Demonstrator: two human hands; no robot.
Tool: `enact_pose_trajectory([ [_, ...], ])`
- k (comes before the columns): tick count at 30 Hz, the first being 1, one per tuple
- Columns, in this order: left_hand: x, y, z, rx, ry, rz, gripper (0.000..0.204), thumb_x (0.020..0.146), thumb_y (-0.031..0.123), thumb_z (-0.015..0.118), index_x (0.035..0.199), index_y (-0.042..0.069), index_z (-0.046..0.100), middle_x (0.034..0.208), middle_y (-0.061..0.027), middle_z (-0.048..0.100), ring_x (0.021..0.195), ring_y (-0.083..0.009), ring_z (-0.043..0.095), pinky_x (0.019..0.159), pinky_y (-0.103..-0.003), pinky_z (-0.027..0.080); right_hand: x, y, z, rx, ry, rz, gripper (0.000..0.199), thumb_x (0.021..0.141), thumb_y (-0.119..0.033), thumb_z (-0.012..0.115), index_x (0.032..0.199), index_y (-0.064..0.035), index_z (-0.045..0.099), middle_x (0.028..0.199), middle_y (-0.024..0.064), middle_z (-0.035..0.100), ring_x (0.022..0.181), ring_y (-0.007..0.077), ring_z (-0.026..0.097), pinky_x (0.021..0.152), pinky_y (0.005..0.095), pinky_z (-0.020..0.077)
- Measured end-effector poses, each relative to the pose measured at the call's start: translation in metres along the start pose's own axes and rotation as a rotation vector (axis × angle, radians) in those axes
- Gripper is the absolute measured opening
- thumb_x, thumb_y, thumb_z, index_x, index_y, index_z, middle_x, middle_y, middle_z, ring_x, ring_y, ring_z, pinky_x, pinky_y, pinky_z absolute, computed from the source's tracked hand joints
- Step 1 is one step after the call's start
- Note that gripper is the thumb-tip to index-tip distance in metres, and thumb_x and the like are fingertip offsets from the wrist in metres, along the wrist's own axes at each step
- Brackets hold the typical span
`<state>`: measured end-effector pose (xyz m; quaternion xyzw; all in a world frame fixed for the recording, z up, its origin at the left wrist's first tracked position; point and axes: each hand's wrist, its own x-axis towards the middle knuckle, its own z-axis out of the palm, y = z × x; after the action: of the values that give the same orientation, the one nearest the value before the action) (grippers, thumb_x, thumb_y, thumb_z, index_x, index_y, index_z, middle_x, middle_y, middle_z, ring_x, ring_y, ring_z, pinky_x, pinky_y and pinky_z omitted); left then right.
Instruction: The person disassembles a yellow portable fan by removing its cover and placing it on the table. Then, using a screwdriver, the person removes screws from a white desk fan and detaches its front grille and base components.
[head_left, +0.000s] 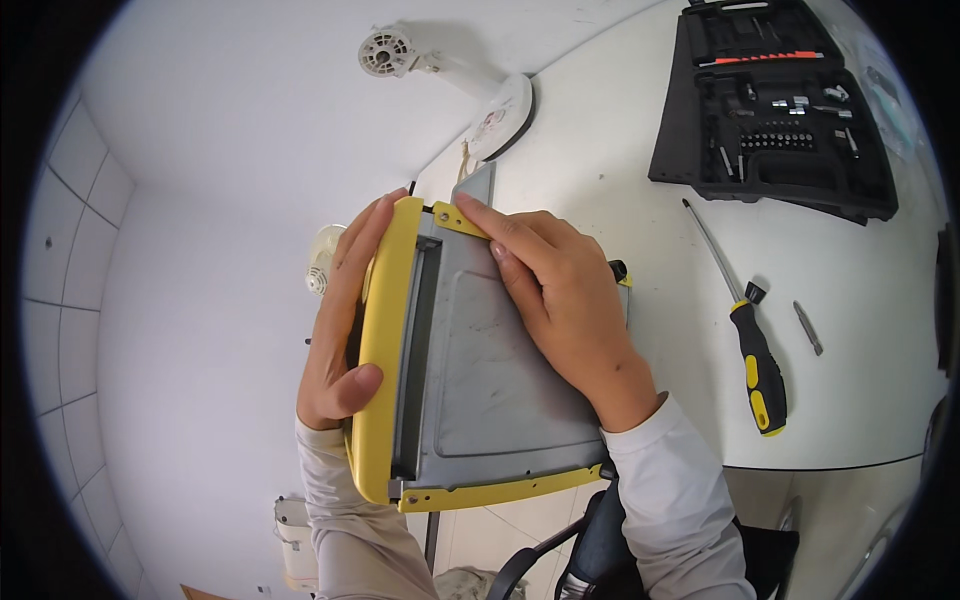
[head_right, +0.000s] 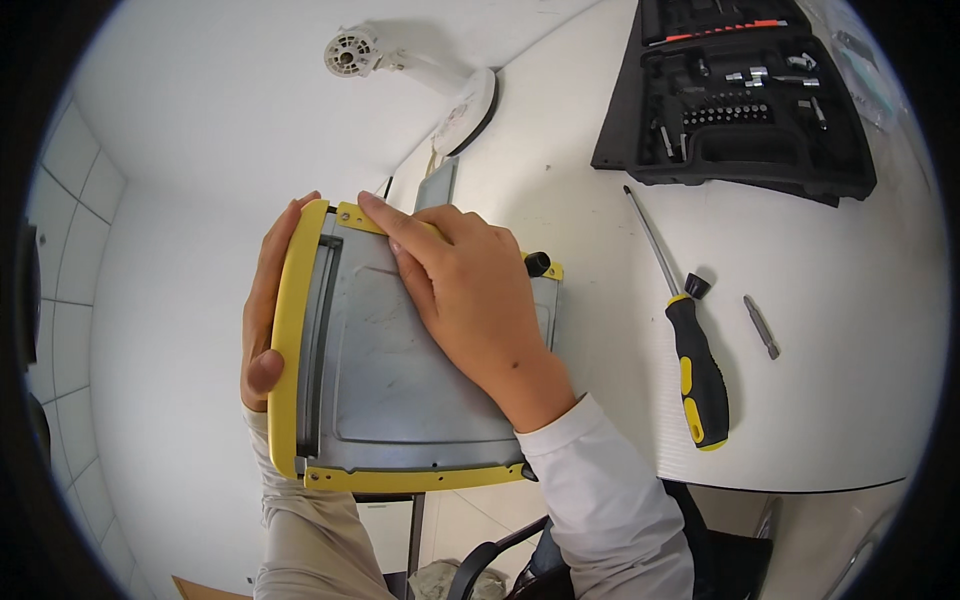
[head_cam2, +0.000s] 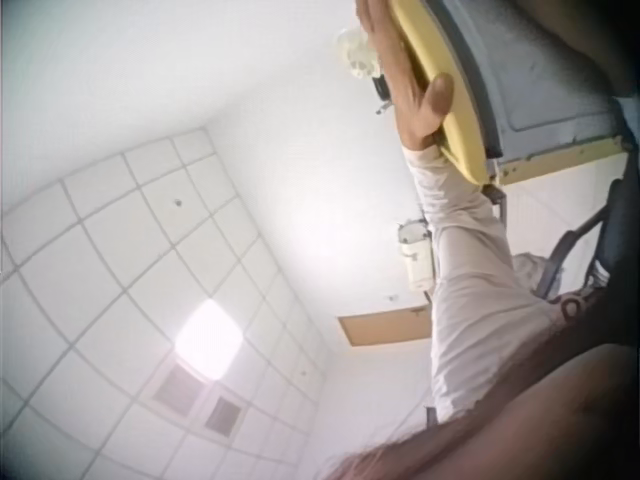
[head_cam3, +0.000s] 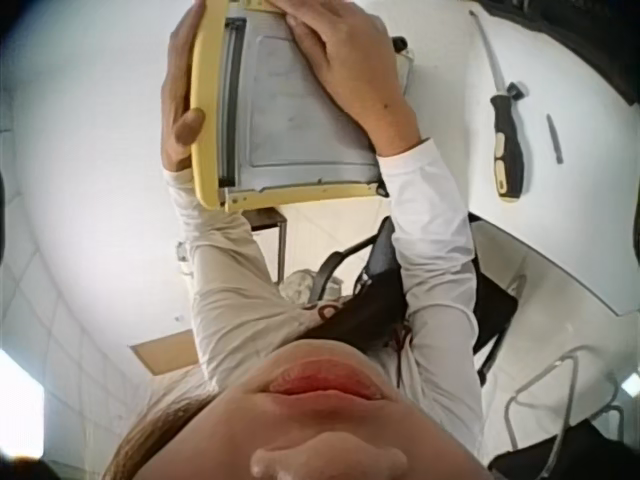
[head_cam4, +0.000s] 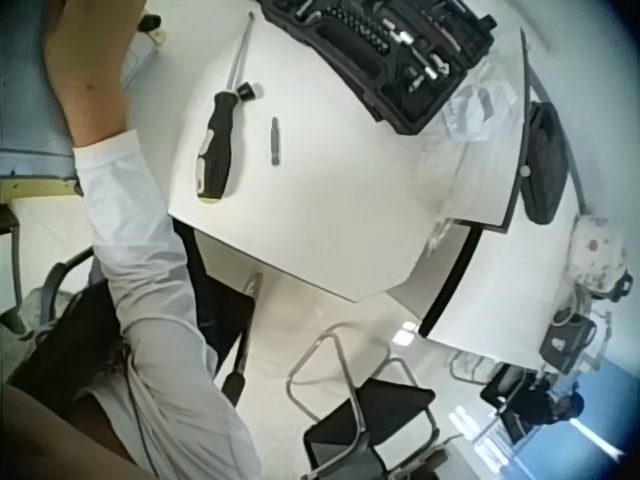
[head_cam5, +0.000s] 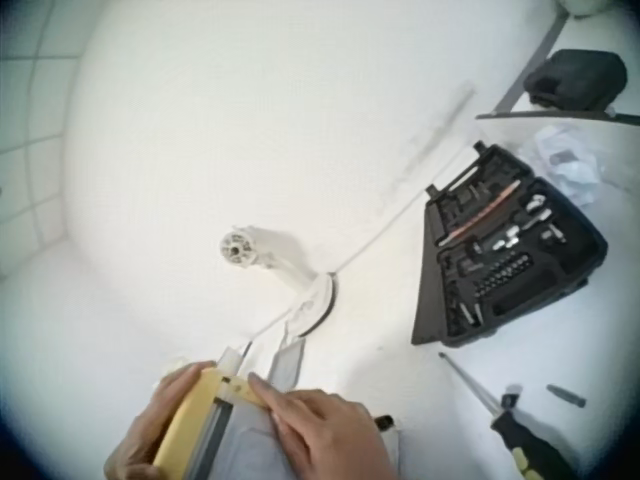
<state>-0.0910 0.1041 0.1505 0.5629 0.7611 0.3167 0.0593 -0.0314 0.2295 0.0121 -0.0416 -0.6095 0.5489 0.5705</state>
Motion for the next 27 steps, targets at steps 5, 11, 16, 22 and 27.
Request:
enact_pose_trajectory([
  [5, -0.001, 0.001, 0.005, -0.003, 0.006, 0.012, 0.106, 0.064, 0.059, 0.055, 0.147, -0.002, 0.028, 0.152, -0.0251, 0.022, 0.142, -0.0382, 0.02, 0.114, -0.048, 0.015, -0.001, 0.001, 0.001, -0.033, 0.045, -0.029, 0.039, 0.093, -0.005, 0.052, 0.129, -0.0164, 0.059, 0.089, 0.0107, 0.065, 0.075, 0.0259, 0.06, 0.069, 0.0356, 0.0478],
  [11, 0.004, 0.012, 0.012, 0.025, -0.026, -0.026, 0.101, 0.064, 0.048, 0.051, 0.148, -0.002, 0.025, 0.153, -0.025, 0.021, 0.144, -0.0376, 0.017, 0.115, -0.046, 0.012, -0.002, 0.001, -0.001, -0.049, 0.026, -0.017, 0.04, 0.092, -0.005, 0.052, 0.13, -0.016, 0.059, 0.089, 0.01, 0.066, 0.077, 0.0262, 0.06, 0.071, 0.0366, 0.047],
  [16, 0.014, 0.018, 0.001, 0.213, -0.123, 0.023, 0.083, 0.069, 0.046, 0.047, 0.137, 0.0, 0.041, 0.147, -0.0259, 0.031, 0.138, -0.0375, 0.027, 0.111, -0.046, 0.02, -0.002, 0.0, -0.002, 0.015, 0.071, 0.024, 0.028, 0.093, -0.013, 0.055, 0.12, -0.0123, 0.062, 0.087, 0.0065, 0.064, 0.077, 0.0239, 0.06, 0.071, 0.037, 0.0447],
  [22, 0.018, 0.02, 0.003, 0.312, -0.014, 0.061, 0.063, 0.074, 0.047, 0.045, 0.111, -0.001, 0.062, 0.13, -0.0268, 0.05, 0.117, -0.0384, 0.051, 0.099, -0.045, 0.038, -0.001, -0.003, -0.003, 0.047, 0.07, 0.112, 0.021, 0.094, -0.014, 0.055, 0.111, -0.0073, 0.064, 0.088, 0.0096, 0.066, 0.077, 0.0274, 0.062, 0.07, 0.0368, 0.0464],
  [27, 0.018, 0.02, 0.004, 0.322, 0.009, 0.101, 0.06, 0.074, 0.046, 0.045, 0.105, 0.0, 0.066, 0.128, -0.0273, 0.052, 0.113, -0.0388, 0.055, 0.098, -0.045, 0.041, -0.002, -0.002, -0.001, -0.014, 0.102, 0.061, 0.021, 0.093, -0.011, 0.055, 0.111, -0.0071, 0.064, 0.089, 0.0111, 0.068, 0.077, 0.0288, 0.063, 0.068, 0.0369, 0.0485],
])
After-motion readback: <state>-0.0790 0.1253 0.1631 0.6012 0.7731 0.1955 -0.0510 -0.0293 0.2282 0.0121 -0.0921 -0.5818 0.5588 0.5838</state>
